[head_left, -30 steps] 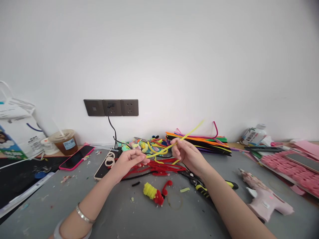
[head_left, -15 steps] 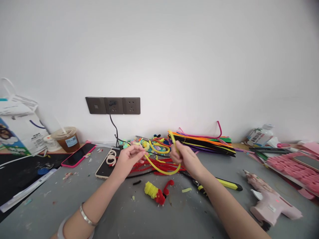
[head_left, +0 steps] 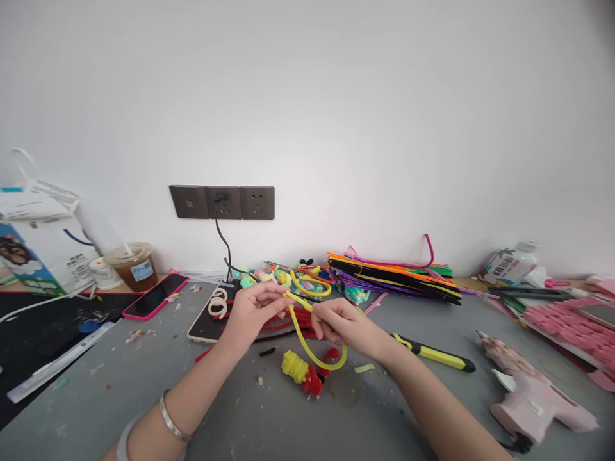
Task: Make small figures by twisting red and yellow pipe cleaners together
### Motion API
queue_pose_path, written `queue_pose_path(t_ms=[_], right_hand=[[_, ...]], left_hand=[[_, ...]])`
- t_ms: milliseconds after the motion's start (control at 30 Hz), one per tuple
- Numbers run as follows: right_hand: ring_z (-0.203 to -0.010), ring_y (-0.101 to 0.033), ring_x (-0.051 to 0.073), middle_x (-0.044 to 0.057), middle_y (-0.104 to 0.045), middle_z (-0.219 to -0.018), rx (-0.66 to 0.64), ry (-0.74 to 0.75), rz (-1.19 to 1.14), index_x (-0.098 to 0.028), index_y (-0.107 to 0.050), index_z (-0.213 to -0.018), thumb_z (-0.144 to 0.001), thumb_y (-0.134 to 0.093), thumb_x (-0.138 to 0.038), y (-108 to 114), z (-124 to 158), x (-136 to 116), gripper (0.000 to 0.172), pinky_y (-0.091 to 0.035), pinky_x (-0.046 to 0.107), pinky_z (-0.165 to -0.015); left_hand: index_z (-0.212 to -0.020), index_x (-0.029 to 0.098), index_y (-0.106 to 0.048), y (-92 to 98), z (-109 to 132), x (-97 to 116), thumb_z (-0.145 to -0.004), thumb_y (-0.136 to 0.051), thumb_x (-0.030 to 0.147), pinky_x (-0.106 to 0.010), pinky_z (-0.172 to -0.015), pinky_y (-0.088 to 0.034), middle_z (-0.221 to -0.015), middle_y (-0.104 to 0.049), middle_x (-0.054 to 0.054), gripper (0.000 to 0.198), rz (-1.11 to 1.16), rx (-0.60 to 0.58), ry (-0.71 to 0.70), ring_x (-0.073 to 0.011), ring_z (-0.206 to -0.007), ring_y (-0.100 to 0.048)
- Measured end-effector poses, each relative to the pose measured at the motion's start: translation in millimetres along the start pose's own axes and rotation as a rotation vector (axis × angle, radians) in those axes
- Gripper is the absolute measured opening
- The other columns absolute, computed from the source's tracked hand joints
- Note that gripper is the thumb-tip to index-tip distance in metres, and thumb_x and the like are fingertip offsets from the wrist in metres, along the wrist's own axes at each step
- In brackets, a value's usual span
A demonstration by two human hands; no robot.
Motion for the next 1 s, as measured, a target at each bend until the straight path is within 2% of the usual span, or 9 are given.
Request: queue_pose_path(t_ms=[233,467,633,700,800,867,1000], right_hand=[[-0.035,-0.024,0.006,-0.007,-0.038,-0.038,-0.058,-0.046,0.008,-0.015,-0.059,-0.062,-0.096,-0.039,-0.054,-3.7,1.9,2.6,0.055,-0.023,0.021,-0.04],[-0.032,-0.026,0.006,-0.006,-0.038,-0.036,-0.08,-0.056,0.027,-0.015,-0.059,-0.06,-0.096,-0.039,-0.05,-6.1,3.5,-3.8,0.053,-0.027,0.02,-0.039],[-0.035,-0.028,0.006,-0.006,-0.038,-0.037,-0.096,-0.037,0.06,-0.015,-0.062,-0.06,-0.096,-0.041,-0.047,-7.7,3.0,-4.2,0.052,-0.028,0.021,-0.042],[-0.037,-0.029,0.007,-0.007,-0.038,-0.038,-0.086,-0.005,0.041,-0.015,-0.062,-0.066,-0.096,-0.042,-0.048,-7.6,3.4,-6.4,0.049,-0.03,0.021,-0.045],[-0.041,-0.03,0.008,-0.008,-0.04,-0.043,-0.045,0.027,-0.027,-0.016,-0.061,-0.086,-0.096,-0.042,-0.053,-7.0,5.3,-11.3,0.042,-0.03,0.022,-0.047],[-0.041,-0.029,0.008,-0.009,-0.039,-0.044,-0.058,0.008,-0.067,-0.016,-0.06,-0.093,-0.096,-0.037,-0.056,-8.5,6.9,-12.8,0.046,-0.026,0.022,-0.045],[-0.039,-0.021,0.008,-0.01,-0.03,-0.041,-0.184,-0.031,-0.207,-0.013,-0.063,-0.088,-0.098,-0.029,-0.059,-15.7,8.0,-9.3,0.059,-0.023,0.024,-0.045]], left_hand=[[-0.081,0.017,-0.075,-0.6,1.0,1.3,-0.067,-0.08,0.038,-0.029,-0.06,-0.059,-0.077,-0.077,-0.007,0.026,-0.039,0.008,-0.026,-0.0202,-0.067,-0.07],[-0.078,0.02,-0.076,-1.7,2.3,5.1,-0.072,-0.076,0.038,-0.026,-0.054,-0.053,-0.071,-0.074,-0.005,0.019,-0.044,-0.023,-0.052,-0.0129,-0.05,-0.058],[-0.077,0.019,-0.075,-3.0,2.1,7.4,-0.075,-0.074,0.039,-0.024,-0.053,-0.047,-0.091,-0.073,-0.006,0.02,-0.048,-0.046,-0.068,-0.0084,-0.05,-0.047],[-0.074,0.018,-0.072,-3.1,2.0,7.4,-0.075,-0.074,0.039,-0.023,-0.052,-0.044,-0.088,-0.07,-0.005,0.021,-0.013,-0.043,-0.06,-0.0067,-0.05,-0.044],[-0.072,0.018,-0.067,-4.4,2.4,7.4,-0.075,-0.074,0.04,-0.022,-0.051,-0.043,-0.069,-0.062,0.0,0.023,0.081,-0.044,-0.008,-0.0081,-0.051,-0.047],[-0.071,0.019,-0.066,-5.8,3.2,8.1,-0.073,-0.076,0.041,-0.022,-0.051,-0.044,-0.063,-0.06,0.0,0.024,0.141,-0.046,0.029,-0.0103,-0.054,-0.052],[-0.071,0.019,-0.065,-8.5,5.1,9.6,-0.075,-0.075,0.04,-0.021,-0.053,-0.046,-0.065,-0.064,-0.001,0.024,0.168,-0.086,0.067,-0.0117,-0.058,-0.057]])
Point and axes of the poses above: each hand's wrist, its own z-axis away from the middle knuckle, its own y-axis out of the back of the hand, x = y × z, the point moved 3 cm from there along -z, towards the middle knuckle
